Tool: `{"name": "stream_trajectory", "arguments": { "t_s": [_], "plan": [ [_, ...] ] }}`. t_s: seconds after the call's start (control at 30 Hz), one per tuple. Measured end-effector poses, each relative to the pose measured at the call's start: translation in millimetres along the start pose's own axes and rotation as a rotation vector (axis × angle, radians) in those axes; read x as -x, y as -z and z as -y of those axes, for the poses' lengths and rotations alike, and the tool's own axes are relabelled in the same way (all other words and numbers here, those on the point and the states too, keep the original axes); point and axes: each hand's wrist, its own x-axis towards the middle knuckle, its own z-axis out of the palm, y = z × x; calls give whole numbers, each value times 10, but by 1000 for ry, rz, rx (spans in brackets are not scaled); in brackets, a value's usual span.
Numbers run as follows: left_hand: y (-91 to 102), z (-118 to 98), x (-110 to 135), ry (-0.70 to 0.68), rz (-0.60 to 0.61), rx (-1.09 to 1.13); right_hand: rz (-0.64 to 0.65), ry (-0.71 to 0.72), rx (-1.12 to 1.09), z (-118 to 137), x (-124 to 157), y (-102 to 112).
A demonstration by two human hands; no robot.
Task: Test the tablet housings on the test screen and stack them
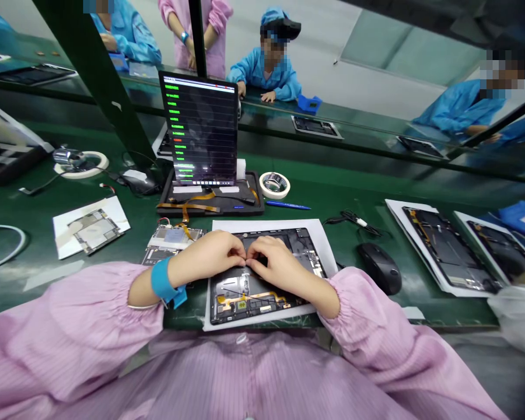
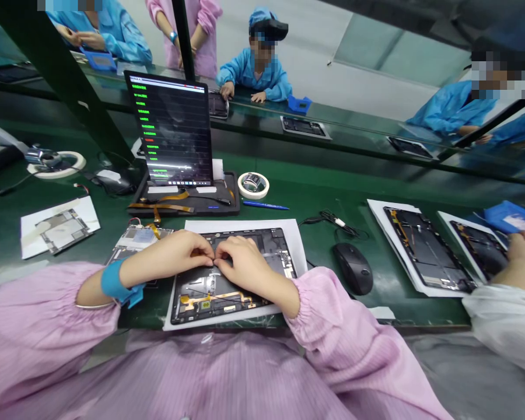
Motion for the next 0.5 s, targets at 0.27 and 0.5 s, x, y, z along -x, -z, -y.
{"name": "stream_trajectory", "arguments": {
  "t_s": [0.27,0.5],
  "plan": [
    [57,-21,17,97,20,144,4,-16,-2,16,-12,3],
    [-47,25,-1,17,-48,49,10,-27,5,33,-20,10]
  ]
}}
